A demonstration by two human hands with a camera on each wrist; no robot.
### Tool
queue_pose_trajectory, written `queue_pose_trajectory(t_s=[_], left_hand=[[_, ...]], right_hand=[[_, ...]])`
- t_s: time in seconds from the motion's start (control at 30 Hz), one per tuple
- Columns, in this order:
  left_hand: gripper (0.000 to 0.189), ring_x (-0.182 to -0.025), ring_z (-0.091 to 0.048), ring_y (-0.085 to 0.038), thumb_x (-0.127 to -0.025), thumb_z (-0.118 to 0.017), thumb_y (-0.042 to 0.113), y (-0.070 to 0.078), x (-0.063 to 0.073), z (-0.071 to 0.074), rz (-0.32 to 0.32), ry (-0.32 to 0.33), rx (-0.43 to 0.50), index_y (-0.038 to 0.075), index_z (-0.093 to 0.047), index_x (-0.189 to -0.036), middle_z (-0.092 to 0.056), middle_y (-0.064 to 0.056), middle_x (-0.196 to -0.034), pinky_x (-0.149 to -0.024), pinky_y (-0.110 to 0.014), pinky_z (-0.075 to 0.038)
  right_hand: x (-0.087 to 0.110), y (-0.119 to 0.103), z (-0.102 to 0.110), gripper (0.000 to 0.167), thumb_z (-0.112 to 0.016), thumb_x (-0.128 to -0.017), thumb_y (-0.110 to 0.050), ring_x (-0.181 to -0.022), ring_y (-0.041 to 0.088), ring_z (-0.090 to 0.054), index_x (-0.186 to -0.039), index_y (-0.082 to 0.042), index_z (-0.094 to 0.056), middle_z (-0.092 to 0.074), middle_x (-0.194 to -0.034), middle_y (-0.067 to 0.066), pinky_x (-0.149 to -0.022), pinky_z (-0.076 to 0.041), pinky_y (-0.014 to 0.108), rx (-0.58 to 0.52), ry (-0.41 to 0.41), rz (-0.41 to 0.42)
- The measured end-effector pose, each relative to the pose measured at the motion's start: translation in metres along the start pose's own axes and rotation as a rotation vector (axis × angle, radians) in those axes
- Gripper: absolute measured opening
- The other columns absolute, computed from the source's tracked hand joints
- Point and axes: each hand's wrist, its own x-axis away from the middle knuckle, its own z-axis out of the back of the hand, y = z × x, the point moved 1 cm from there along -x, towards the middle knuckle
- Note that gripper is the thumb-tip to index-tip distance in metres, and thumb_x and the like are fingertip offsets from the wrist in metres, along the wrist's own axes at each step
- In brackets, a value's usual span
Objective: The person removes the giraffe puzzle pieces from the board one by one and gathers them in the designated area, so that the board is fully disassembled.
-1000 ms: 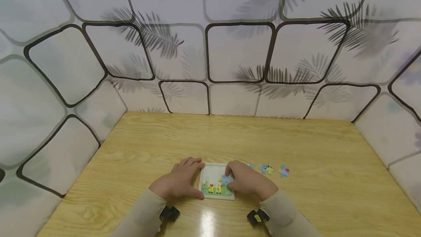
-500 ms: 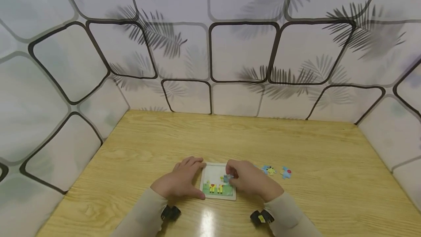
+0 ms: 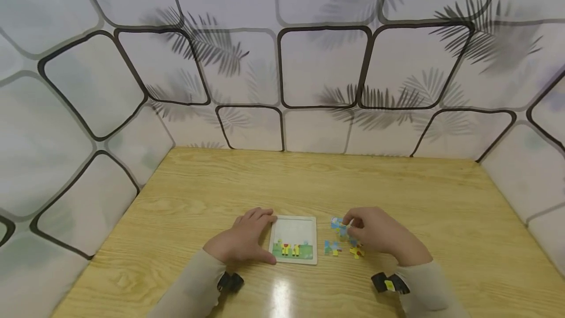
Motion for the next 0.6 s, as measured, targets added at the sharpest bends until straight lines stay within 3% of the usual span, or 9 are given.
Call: queue_pose_trajectory(t_s=[0.23,0.37,0.6], left_hand=[[0.102,-0.152,-0.016,-0.029,-0.073,-0.085,0.059,-0.002,-0.002,-0.002,0.004,0.001,0.004,0.018,-0.040,-0.154,-0.028,-0.002,-0.163,-0.120,-0.057,-0.018],[0.102,-0.152,-0.017,-0.030,-0.072,-0.085,0.059,-0.001,-0.002,-0.001,0.001,0.006,0.000,0.017,-0.040,-0.154,-0.029,-0.002,-0.163,-0.119,-0.059,-0.017],[0.102,-0.152,-0.016,-0.030,-0.072,-0.085,0.058,-0.001,-0.002,0.001,0.004,-0.001,0.002,0.017,-0.040,-0.154,-0.028,-0.002,-0.163,-0.119,-0.058,-0.017]], right_hand=[[0.017,0.025,0.015,0.012,-0.065,-0.089,-0.005,-0.061,0.014,-0.053,-0.097,-0.011,-0.071,-0.063,-0.074,-0.001,-0.055,-0.041,0.029,-0.042,-0.133,-0.094],[0.022,0.032,0.019,0.014,-0.064,-0.080,0.002,-0.058,0.014,-0.049,-0.086,-0.010,-0.069,-0.060,-0.071,-0.001,-0.054,-0.039,0.029,-0.035,-0.142,-0.121],[0.030,0.036,0.023,0.019,-0.059,-0.070,0.010,-0.053,0.015,-0.041,-0.077,-0.007,-0.064,-0.052,-0.061,0.000,-0.052,-0.036,0.030,-0.030,-0.111,-0.264]])
